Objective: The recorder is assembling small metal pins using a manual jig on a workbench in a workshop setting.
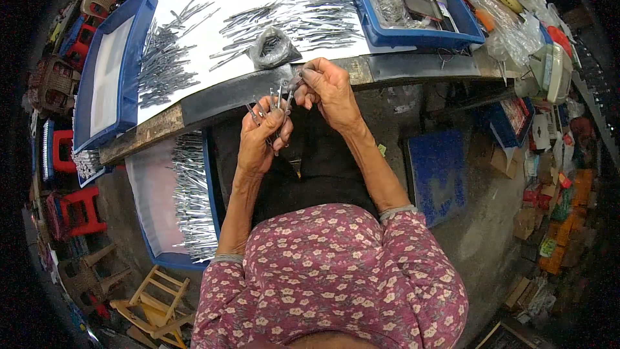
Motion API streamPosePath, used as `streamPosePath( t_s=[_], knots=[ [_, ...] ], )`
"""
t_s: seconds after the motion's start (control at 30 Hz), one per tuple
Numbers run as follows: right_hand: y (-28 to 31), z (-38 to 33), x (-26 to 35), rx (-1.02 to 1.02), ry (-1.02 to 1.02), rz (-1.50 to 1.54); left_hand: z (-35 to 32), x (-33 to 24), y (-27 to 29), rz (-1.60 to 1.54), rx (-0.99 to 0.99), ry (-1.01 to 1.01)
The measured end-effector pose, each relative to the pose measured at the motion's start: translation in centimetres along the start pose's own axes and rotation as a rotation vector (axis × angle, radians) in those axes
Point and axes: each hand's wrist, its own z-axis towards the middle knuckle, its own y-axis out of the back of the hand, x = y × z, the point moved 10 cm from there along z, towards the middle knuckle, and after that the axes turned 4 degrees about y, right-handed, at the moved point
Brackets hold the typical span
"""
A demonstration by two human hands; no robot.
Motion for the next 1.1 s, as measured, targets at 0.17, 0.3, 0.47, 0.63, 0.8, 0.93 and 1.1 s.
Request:
streamPosePath(
  t_s=[0.17, 0.3, 0.47, 0.63, 0.8, 0.93, 1.1],
  knots=[
    [0.14, -0.13, 0.25, -0.049, 0.005, -0.035, -0.15, 0.27, -0.38, 0.037, 0.032, 0.03],
    [0.12, -0.08, 0.27, -0.028, 0.025, -0.054, -0.16, 0.55, -0.37, 0.082, 0.024, 0.031],
    [-0.17, -0.06, 0.38, 0.003, 0.042, -0.115, -0.16, 0.69, -0.44, 0.132, 0.044, 0.033],
    [-0.62, -0.12, 0.49, 0.0, 0.022, -0.202, -0.14, 0.56, -0.51, 0.114, 0.04, 0.015],
    [-0.36, -0.4, 0.55, -0.039, 0.027, -0.206, -0.12, 0.74, -0.33, 0.083, 0.024, 0.021],
    [-0.19, -0.35, 0.34, 0.008, 0.012, -0.247, -0.08, 0.66, -0.21, 0.048, 0.027, 0.017],
    [-0.24, -0.36, 0.99, -0.007, 0.055, -0.399, 0.04, 0.46, -0.16, -0.007, 0.035, 0.017]
  ],
)
